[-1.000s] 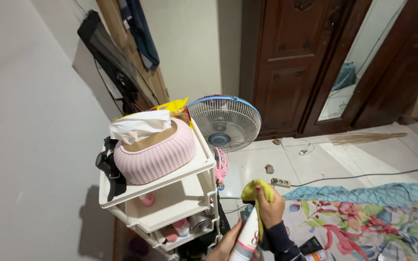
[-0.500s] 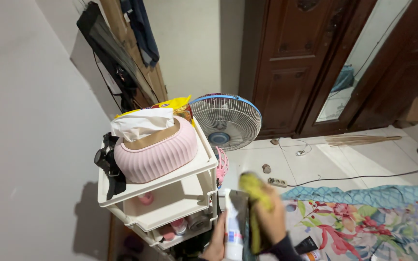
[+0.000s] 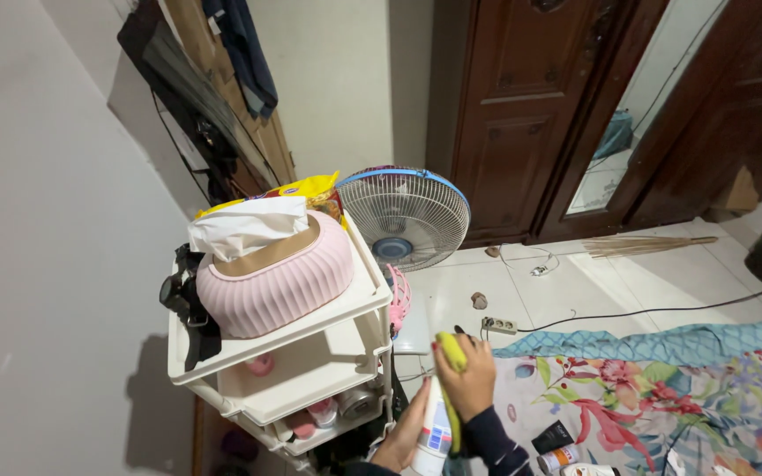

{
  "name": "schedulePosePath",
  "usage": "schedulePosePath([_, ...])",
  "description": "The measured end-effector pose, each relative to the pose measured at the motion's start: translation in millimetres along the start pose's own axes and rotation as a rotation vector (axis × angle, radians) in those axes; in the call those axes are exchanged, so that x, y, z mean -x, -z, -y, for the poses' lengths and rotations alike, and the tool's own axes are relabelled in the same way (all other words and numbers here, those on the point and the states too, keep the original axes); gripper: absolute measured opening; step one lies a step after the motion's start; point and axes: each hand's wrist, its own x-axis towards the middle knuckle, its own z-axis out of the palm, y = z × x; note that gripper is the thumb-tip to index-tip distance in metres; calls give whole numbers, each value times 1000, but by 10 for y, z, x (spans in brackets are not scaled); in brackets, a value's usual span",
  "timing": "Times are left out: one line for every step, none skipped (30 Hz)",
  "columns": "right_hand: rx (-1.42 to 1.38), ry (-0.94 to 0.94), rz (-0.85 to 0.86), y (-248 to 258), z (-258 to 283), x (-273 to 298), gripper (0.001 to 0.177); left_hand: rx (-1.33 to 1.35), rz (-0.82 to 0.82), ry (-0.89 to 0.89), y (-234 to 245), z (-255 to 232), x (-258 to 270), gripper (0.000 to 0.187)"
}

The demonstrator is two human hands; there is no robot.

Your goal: The recorder wipes down various household items including a lotion tube, a tissue box, a snack package, and a clock using a cloth.

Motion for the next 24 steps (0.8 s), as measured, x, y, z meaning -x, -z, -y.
schedulePosePath([-2,1,8,-1,-71,-13,39,5,-6,-1,-13,-18,11,60])
schedulePosePath([-31,-19,2,-4,-139,-8,29,-83,0,5,-19,-25,38,59])
schedulePosePath([-60,-40,-5,-8,-207,-3,21,-172,6,11,-25,-32,65,59])
schedulePosePath([-61,-38,0,-46,-309,-12,21,-168,2,9,-5,-9,45,59])
schedulePosePath([-146,-197,-4,-83,-410,-23,25,-116,8,45,12,14,26,57])
schedulePosePath([-230,-359,-5,-117,-509,-21,30,-63,13,82,29,47,19,56])
schedulePosePath([-231,-359,2,-199,-699,-11,30,-58,8,81,-13,-33,76,56])
schedulePosePath([-343,-456,28,-274,-892,20,37,-37,89,158,-53,-99,142,55])
schedulePosePath([-454,-554,53,-348,-1086,53,47,-14,170,234,-95,-164,208,54])
schedulePosePath([-453,-555,55,-354,-1129,13,47,-12,169,235,-81,-126,232,54])
schedulePosePath([-628,-532,26,-357,-1172,-27,45,52,223,232,-71,-87,257,53])
schedulePosePath([-803,-505,-4,-370,-1209,-74,45,113,278,228,-54,-61,281,53])
schedulePosePath([-804,-506,-4,-221,-1047,-158,45,113,277,229,-10,-13,264,53])
schedulePosePath([-891,-594,-26,-70,-887,-249,40,-3,153,226,31,35,242,47])
schedulePosePath([-978,-683,-47,82,-726,-339,38,-119,29,222,73,82,220,45])
schedulePosePath([-978,-684,-47,203,-606,-365,38,-119,29,222,111,103,180,45])
schedulePosePath([-1002,-787,-46,323,-487,-391,36,-132,-71,183,150,125,140,48])
schedulePosePath([-1025,-889,-42,443,-369,-419,34,-145,-171,142,187,149,98,53])
schedulePosePath([-1024,-889,-41,389,-413,-340,34,-144,-171,141,300,192,-6,53])
schedulePosePath([-1010,-769,91,337,-458,-263,32,42,-133,86,410,234,-113,56])
schedulePosePath([-991,-649,223,287,-504,-186,31,227,-94,30,519,277,-218,65])
schedulePosePath([-991,-647,219,186,-442,-6,31,225,-91,30,502,233,-249,65])
schedulePosePath([-880,-460,291,85,-380,174,39,223,-130,-82,484,190,-278,70])
schedulePosePath([-764,-275,361,-18,-318,356,53,221,-170,-195,467,148,-304,75])
